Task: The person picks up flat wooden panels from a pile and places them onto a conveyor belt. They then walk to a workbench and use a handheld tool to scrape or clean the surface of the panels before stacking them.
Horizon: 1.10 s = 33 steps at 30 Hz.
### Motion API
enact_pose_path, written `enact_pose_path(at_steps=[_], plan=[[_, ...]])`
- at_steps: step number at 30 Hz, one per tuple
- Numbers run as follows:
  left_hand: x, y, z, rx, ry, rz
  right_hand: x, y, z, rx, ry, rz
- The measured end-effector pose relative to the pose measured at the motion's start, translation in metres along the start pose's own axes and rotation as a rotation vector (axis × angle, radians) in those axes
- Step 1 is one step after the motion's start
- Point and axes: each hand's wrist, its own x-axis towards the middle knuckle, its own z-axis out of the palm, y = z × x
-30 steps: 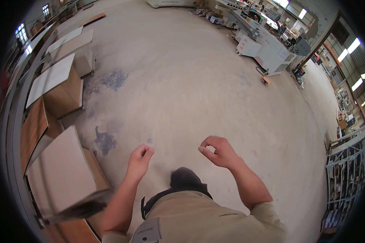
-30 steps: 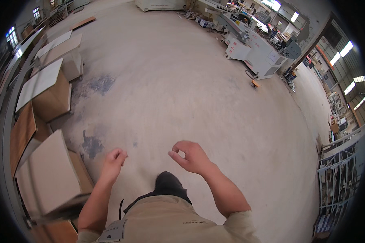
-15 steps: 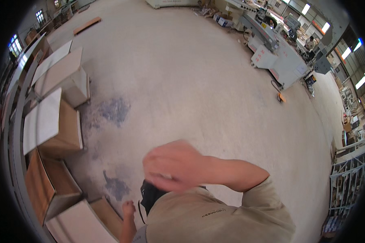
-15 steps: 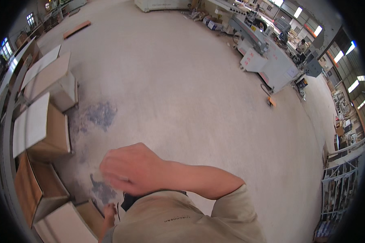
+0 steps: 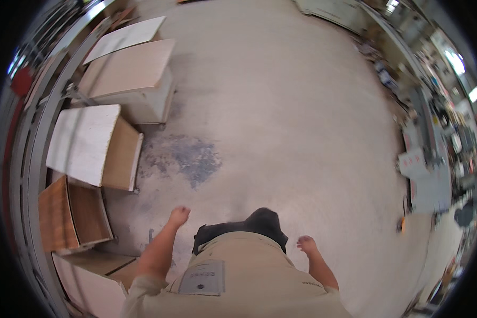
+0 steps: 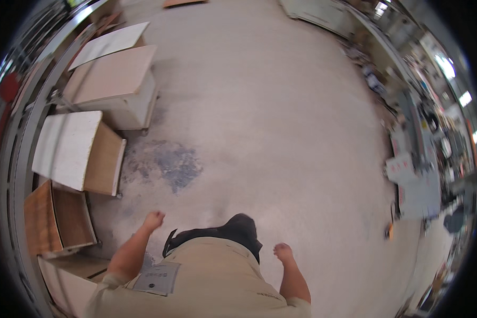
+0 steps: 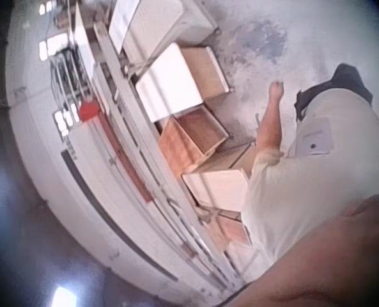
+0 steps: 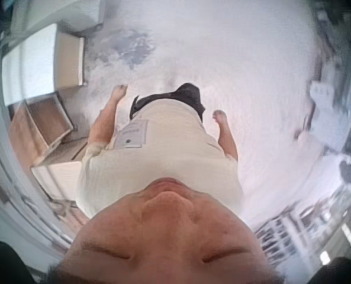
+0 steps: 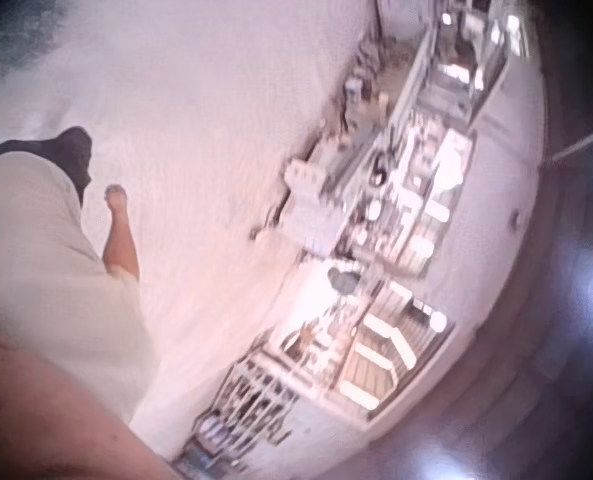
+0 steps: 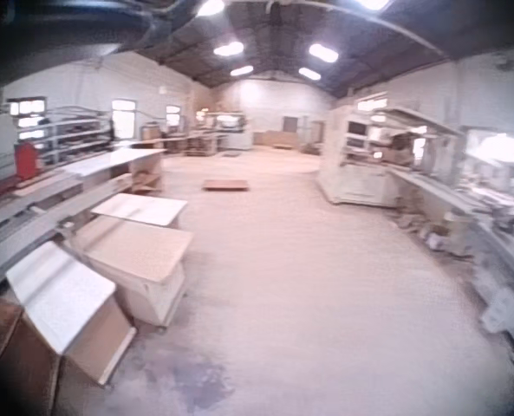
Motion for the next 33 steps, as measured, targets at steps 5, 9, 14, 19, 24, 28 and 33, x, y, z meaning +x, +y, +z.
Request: enact_pose_path(at_steps=[5,9,14,19,24,28,33], plan=[[0.194,0.172,-0.073,-0.384,0.164,-0.053,0.075,-0.124,-0.039,0.154,0.015,0.128],[0.293,0.219,-0.060,-0.448,0.135,-0.155,0.188,-0.259,-0.049,0.019,-0.101,0.151],[0.346,0.272,-0.070,-0.246,-0.097,-0.159,0.307,-0.521,-0.068,-0.204,-0.197,-0.261],[0.424,0.306,-0.105,-0.588,0.046,-0.399,0.429,-0.806,-0.080,-0.342,-0.170,-0.471],[0.542,0.270,-0.107,-0.252,-0.140,-0.528,0.521,-0.997,-0.028,-0.214,-0.127,-0.431],[0.680,0.289,-0.172,-0.202,-0.035,-0.405,0.555,-1.106,0.029,-0.406,-0.365,-0.422],[0.876,0.400,-0.362,-0.545,0.216,-0.346,0.616,-1.212,0.071,-0.414,-0.434,-0.392]])
